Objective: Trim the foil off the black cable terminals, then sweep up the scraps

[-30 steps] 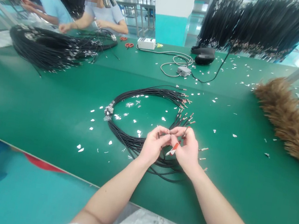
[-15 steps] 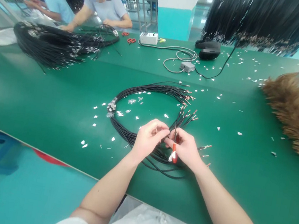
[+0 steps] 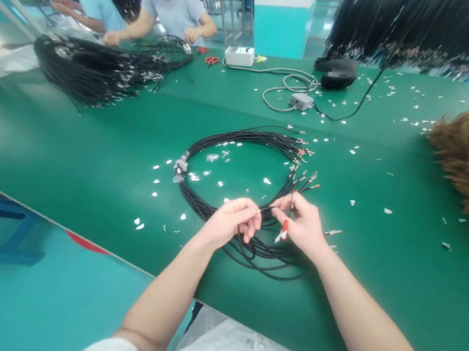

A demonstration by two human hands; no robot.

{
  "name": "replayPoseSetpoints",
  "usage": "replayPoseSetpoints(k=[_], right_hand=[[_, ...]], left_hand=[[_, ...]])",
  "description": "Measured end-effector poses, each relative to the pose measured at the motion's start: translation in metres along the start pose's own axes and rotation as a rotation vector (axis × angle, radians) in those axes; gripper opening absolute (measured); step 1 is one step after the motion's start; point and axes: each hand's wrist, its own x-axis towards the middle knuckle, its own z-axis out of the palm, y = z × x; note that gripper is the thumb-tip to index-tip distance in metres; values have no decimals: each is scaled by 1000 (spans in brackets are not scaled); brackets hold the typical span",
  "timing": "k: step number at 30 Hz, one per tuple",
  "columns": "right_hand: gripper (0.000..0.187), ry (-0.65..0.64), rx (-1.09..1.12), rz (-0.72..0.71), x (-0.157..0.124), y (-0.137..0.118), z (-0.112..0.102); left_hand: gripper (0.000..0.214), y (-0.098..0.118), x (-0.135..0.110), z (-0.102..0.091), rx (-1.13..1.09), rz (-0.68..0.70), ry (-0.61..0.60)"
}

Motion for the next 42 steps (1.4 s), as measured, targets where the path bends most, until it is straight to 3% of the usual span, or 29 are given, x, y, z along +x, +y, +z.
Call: replayPoseSetpoints(k=[4, 8, 12, 17, 20, 23, 27, 42], right_hand=[[18, -91, 244, 100, 9, 5, -4], [25, -130, 337, 227, 12, 13, -7], [30, -136, 96, 212, 4, 16, -18], [29, -50, -483, 8, -11, -1, -46], [23, -76, -712, -156, -21, -14, -56], [17, -98, -868, -279, -30, -20, -58], [17, -47, -986, -345, -35, -24, -55], [20, 45, -1120, -330, -37, -31, -52]], left_hand=[[18, -1, 1, 2, -54, 8, -56], [14, 2, 1, 11, 63, 133, -40], [12, 7, 3, 24, 99, 279, -8], [14, 4, 10, 40, -217, 131, -105], [15, -3, 14, 48, -322, 149, -19], [16, -8, 15, 54, -290, 211, 105], [19, -10, 13, 59, -176, 247, 188], [19, -17, 12, 58, 155, 402, 249]])
